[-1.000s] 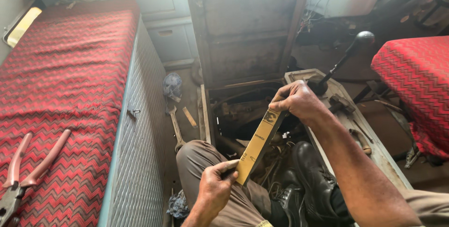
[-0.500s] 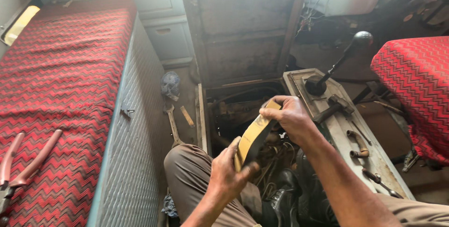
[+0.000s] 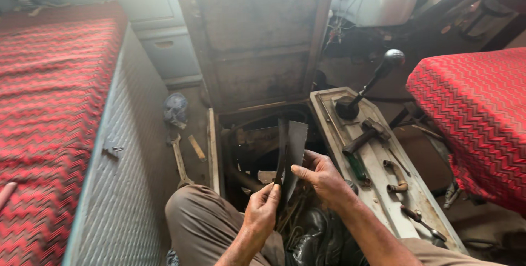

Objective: The person handles a piece of sandpaper and a black belt while working on the components of an exposed engine inside a vehicle cab.

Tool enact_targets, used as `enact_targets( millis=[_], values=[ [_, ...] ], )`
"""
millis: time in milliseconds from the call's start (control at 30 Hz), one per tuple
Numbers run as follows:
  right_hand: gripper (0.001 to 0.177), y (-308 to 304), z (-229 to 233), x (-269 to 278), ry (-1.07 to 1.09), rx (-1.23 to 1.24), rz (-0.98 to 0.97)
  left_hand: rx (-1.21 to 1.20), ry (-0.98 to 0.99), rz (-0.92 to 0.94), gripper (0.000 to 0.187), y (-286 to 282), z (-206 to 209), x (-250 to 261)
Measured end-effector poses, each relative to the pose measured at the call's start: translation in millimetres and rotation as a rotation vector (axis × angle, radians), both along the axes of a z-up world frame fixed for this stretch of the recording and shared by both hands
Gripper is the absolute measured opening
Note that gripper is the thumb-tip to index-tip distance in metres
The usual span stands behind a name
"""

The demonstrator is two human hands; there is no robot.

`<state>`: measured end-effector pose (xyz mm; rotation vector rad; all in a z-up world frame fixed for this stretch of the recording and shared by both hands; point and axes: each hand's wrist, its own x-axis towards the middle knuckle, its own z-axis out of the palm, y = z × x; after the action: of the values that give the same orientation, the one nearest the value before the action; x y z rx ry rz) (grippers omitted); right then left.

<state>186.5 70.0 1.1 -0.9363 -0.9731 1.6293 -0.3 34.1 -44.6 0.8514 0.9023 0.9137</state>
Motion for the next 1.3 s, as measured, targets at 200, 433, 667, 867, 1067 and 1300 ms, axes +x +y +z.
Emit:
enact_targets(
  millis=[200, 433, 667, 867, 1067, 1300],
  values=[
    [0.026, 22.1, -10.7, 64.2, -0.410, -0.123, -0.285, -0.305, -0.125, -0.006, 0.046, 14.7, -12.8, -0.8],
    [0.030, 24.8, -94.5, 287.5, -0.940, -0.321, -0.858, -0.131, -0.099, 0.009, 0.036, 31.6, -42.6, -22.9],
    [0.055, 1.1, -102.8, 355.8, -1.677, -0.492, -1.170, -0.049, 0.055, 0.016, 0.026, 44.8, -46.5, -52.6],
    [0.031, 42.0, -68.3, 263.2, -1.862, -0.364, -0.892, 0.092, 0.341, -0.023, 0.023, 64.8, -27.5, -60.1],
    [0.034, 88.7, -21.6, 97.9, -1.333, 0.689, -0.393, 0.439, 0.925, -0.191, 0.026, 103.8, -15.6, -63.6],
    [0.039, 112.8, -45.6, 22.3, -1.556, 0.239, 0.191, 0.621, 0.904, -0.255, 0.025, 195.6, -99.6, -22.3]
  ],
)
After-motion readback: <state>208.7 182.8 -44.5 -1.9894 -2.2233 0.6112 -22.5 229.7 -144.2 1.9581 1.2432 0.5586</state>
